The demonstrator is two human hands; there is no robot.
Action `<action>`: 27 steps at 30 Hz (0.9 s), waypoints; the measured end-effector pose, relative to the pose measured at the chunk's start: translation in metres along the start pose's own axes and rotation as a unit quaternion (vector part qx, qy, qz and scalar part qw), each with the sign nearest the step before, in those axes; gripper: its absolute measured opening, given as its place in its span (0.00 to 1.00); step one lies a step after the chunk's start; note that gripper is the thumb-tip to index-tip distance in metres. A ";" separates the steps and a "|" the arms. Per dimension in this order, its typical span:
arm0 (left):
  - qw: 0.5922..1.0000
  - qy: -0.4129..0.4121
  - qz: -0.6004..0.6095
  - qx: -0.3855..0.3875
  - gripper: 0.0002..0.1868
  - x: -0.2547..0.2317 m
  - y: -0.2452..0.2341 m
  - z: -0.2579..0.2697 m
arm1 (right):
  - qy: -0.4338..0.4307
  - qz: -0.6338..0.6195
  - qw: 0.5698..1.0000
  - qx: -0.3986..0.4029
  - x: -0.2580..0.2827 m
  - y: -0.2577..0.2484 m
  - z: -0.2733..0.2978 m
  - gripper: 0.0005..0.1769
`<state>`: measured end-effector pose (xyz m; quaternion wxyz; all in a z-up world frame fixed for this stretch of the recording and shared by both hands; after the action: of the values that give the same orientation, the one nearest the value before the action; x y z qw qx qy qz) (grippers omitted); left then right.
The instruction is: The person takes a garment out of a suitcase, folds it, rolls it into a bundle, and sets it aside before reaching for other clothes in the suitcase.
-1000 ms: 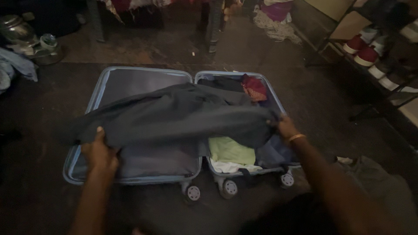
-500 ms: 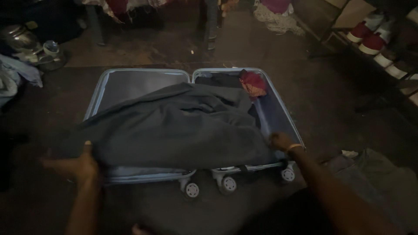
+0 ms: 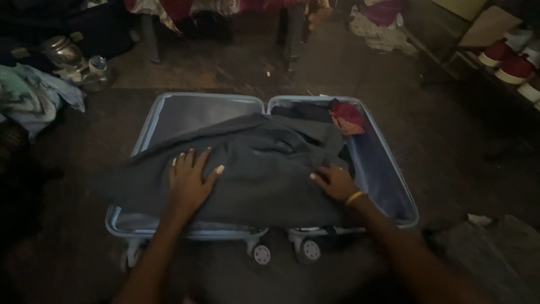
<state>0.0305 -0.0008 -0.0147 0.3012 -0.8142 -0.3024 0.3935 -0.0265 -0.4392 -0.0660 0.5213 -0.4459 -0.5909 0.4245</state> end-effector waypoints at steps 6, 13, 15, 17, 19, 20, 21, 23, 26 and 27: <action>0.992 -0.117 -0.041 0.010 0.42 0.049 0.013 -0.015 | 0.014 0.132 0.987 -0.092 0.028 -0.028 0.014 0.18; 0.981 -0.188 -0.023 -0.037 0.52 0.050 -0.001 -0.020 | -0.014 0.157 0.952 -0.264 0.031 -0.061 -0.003 0.14; 0.980 -0.191 -0.017 -0.055 0.54 0.047 -0.002 -0.021 | -0.016 0.168 0.956 -0.240 0.027 -0.054 -0.018 0.13; 0.978 -0.194 -0.013 -0.075 0.56 0.047 -0.001 -0.022 | -0.020 0.178 0.959 -0.218 0.021 -0.040 -0.032 0.13; 0.975 -0.210 -0.006 -0.067 0.55 0.047 -0.001 -0.021 | -0.033 0.156 0.975 -0.157 0.016 -0.023 -0.041 0.17; 0.975 -0.211 -0.008 -0.068 0.55 0.047 -0.001 -0.020 | -0.035 0.155 0.975 -0.158 0.013 -0.016 -0.042 0.17; 0.977 -0.195 -0.014 -0.080 0.52 0.047 -0.002 -0.018 | -0.009 0.113 0.986 -0.126 0.010 -0.010 -0.043 0.17; 0.979 -0.180 -0.019 -0.091 0.49 0.043 -0.002 -0.014 | 0.016 0.072 0.993 -0.093 0.003 -0.003 -0.047 0.18; 0.983 -0.113 -0.088 -0.118 0.40 0.033 -0.003 -0.009 | 0.071 0.036 0.994 -0.076 -0.006 0.000 -0.052 0.14; 0.984 -0.095 -0.087 -0.124 0.37 0.030 -0.004 -0.011 | 0.066 -0.008 0.992 -0.111 -0.009 -0.002 -0.053 0.16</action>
<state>0.0536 0.0213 -0.0204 0.2009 -0.7749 -0.4461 0.4002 0.0270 -0.4468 -0.0607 0.5101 -0.5234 -0.6018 0.3221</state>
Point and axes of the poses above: each hand's wrist, its own z-axis away from the middle knuckle, its own y-axis out of the palm, x = y × z, the point moved 1 cm from there along -z, towards the middle knuckle, and after that the axes turned 9 degrees about z, right-handed, at the moved point
